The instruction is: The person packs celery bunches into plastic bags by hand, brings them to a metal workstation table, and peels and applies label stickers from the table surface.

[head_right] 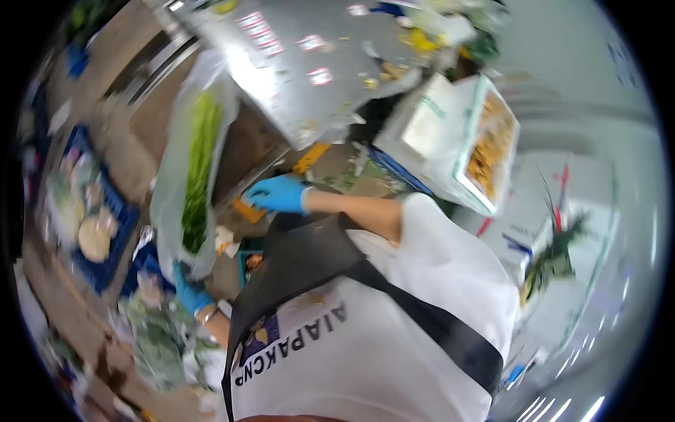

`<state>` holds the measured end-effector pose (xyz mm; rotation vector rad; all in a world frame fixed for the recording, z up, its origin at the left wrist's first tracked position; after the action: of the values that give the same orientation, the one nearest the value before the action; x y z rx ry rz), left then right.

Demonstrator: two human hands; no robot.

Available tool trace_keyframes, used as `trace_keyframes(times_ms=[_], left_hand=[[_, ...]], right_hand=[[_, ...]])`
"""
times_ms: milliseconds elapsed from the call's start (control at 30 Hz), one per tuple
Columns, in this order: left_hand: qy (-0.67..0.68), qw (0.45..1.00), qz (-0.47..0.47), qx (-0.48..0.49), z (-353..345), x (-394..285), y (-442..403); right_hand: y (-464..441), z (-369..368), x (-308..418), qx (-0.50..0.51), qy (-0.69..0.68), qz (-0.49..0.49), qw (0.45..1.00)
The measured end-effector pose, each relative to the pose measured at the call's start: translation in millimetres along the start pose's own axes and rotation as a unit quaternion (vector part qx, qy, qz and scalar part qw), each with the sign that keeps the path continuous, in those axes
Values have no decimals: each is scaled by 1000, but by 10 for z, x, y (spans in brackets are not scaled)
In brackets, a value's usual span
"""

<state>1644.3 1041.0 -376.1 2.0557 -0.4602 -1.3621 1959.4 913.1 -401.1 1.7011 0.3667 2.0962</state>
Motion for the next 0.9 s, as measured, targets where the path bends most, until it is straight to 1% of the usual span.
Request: trace_keyframes(times_ms=[33, 67, 100, 133, 167, 200, 233, 267, 300, 333, 367, 400, 433, 467, 500, 533, 567, 600, 633, 667, 700, 733, 767, 800, 833, 867, 900], left_hand=[[-10, 1000, -21, 8, 55, -20, -49], [-23, 999, -27, -3, 1, -59, -42], [-35, 999, -29, -12, -44, -85, -1], [-52, 997, -59, -20, -19, -99, 6], [-70, 994, -84, -23, -12, -71, 30], [-63, 996, -65, -16, -174, -154, 208], [-51, 997, -56, -10, -357, -250, 390], [-58, 996, -61, -27, -306, -209, 407], [-64, 993, -76, -56, -145, -164, 362], [-65, 990, -127, 23, 76, -74, 296], [-60, 989, -137, -15, 142, -127, 340], [-55, 986, -147, -54, 202, -165, 383], [-50, 982, -156, -93, 256, -193, 415], [-63, 977, -158, -125, 505, -205, 367], [-52, 967, -187, -167, 538, -397, 536], [-66, 944, -265, -182, 724, -571, 637], [-87, 918, -334, -196, 863, -714, 701], [-57, 918, -346, -185, 1223, -775, 523], [-61, 921, -344, -174, 1304, -1047, 629], [-64, 924, -340, -162, 1327, -1371, 749], [-91, 910, -373, -155, 1314, -1675, 855], [-133, 877, -439, -141, 1355, -1953, 892], [-99, 890, -423, -136, 1373, -2235, 909], [-140, 875, -439, -150, 1525, -2505, 825], [-203, 847, -462, -167, 1508, -2826, 858], [-149, 862, -457, -161, 1438, -3147, 901], [-168, 873, -423, -173, 1369, -3422, 1014]], right_hand=[[-17, 66, 75, 7, 114, -1, 993], [-89, 57, -5, -29, 134, 48, 989], [-148, 64, -5, -5, 92, -7, 996], [-176, 91, 67, 12, 62, -29, 998], [-221, 93, 69, 9, 27, -20, 999], [-203, 124, 225, -4, 40, -16, 999], [-318, 124, 87, -16, 137, 39, 990], [-311, 165, 299, 41, 162, -53, 985], [-388, 121, 169, 39, 196, 83, 976], [-443, 83, 183, -44, 319, 305, 896], [-492, 29, 313, -2, 243, 168, 955], [-636, -71, 73, -5, 195, 186, 963], [-660, -178, 69, 48, 25, 87, 995], [-745, -280, -30, -8, 149, 269, 951], [-654, -336, 116, 98, 101, 120, 983], [-485, -542, 358, 116, 20, 110, 987], [-519, -656, 272, 143, 6, 113, 983], [-533, -732, 273, 176, 16, 104, 979], [-523, -812, 305, 207, 27, 93, 974], [-488, -886, 387, 214, 26, 106, 971], [-484, -946, 458, 227, 29, 103, 968], [-471, -990, 519, 240, 33, 97, 965], [-443, -1022, 579, 251, 37, 89, 963], [-402, -1053, 674, 244, 1, 51, 968], [-386, -1032, 745, 258, 10, 45, 965], [-375, -995, 810, 271, 17, 38, 962], [-381, -981, 849, 283, 24, 33, 958]])
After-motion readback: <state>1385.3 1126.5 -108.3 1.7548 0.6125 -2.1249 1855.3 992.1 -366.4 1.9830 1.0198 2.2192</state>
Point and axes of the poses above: each hand's wrist, its own y-axis away from the middle knuckle, its own z-axis out of the back of the hand, x = y × z, the point moved 1 cm from there along -y, towards the middle knuckle, and after that the axes turned 13 degrees about y, right-handed, at the moved point
